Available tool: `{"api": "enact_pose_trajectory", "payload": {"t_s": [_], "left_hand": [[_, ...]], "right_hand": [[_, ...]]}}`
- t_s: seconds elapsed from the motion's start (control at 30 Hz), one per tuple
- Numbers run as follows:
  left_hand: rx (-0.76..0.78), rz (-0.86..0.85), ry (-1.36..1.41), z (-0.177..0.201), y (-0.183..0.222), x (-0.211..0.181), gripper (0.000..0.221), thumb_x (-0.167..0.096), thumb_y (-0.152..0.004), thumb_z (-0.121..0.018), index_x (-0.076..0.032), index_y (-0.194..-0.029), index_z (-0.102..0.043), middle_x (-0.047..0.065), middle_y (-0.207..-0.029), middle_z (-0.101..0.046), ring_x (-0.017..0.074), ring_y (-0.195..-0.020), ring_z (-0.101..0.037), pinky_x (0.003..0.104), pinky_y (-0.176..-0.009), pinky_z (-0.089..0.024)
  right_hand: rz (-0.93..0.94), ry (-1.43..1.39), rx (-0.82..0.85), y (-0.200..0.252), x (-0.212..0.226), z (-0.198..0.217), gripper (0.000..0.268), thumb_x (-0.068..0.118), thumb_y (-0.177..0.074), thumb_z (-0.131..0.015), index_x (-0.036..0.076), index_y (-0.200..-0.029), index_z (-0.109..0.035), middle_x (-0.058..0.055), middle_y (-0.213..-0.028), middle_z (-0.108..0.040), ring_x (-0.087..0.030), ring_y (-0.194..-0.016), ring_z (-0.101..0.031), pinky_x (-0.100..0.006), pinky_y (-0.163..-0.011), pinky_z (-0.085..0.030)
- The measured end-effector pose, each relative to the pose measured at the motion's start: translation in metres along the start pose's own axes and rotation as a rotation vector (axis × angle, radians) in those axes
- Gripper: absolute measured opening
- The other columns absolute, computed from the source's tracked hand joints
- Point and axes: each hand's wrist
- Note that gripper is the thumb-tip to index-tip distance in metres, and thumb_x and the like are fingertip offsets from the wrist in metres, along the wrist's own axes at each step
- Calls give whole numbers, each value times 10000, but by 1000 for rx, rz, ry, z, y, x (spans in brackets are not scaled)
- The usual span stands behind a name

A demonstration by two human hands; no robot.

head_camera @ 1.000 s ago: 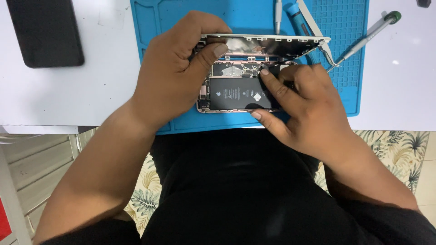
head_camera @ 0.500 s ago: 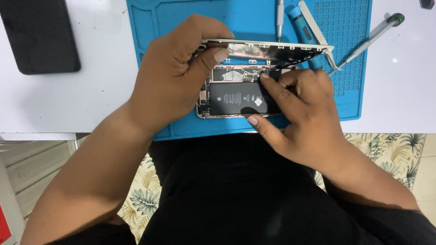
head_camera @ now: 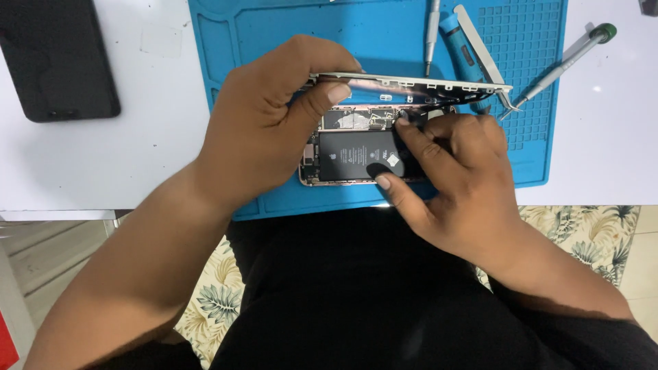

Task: The person uses a screwdriver to remove internal screws from a smartphone, removes the SIM tray, inserts a new battery, and then snaps the screen back into place to reassemble the device.

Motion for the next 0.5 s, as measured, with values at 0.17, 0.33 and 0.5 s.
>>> {"api": "enact_pose_trajectory", "payload": {"t_s": [0.17, 0.33, 0.5], "left_hand": [[-1, -5, -2, 1, 0, 0, 207, -248, -1133, -472, -133, -1280, -563, 59, -1155, -708, 200, -984, -741, 295, -694, -579], [-7, -3, -14, 0, -1, 1, 197, -220, -1134, -473, -120, -1265, -580, 48, -1135, -700, 187, -938, -698, 312, -720, -543], [-16, 4, -25, -1, -2, 3, 187, -206, -1132, -485, -125, -1259, -596, 30, -1104, -703, 177, -899, -678, 318, -727, -507]], "right_hand": [[-2, -35, 17, -1, -2, 0, 541, 355, -995, -746, -68, -1331, -720, -177, -1076, -544, -327, -953, -518, -452, -900, -401], [8, 22, -28, -4, 3, -1, 483, 324, -1029, -719, -94, -1271, -737, -192, -1050, -549, -331, -910, -512, -456, -854, -392], [22, 26, -59, -5, 3, -5, 471, 299, -1027, -732, -109, -1262, -737, -193, -1030, -550, -333, -906, -537, -457, -835, -382]]}}
Point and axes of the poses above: each hand's wrist, its own y-axis away from the middle knuckle, its own z-axis out of the back of the hand, x = y × z
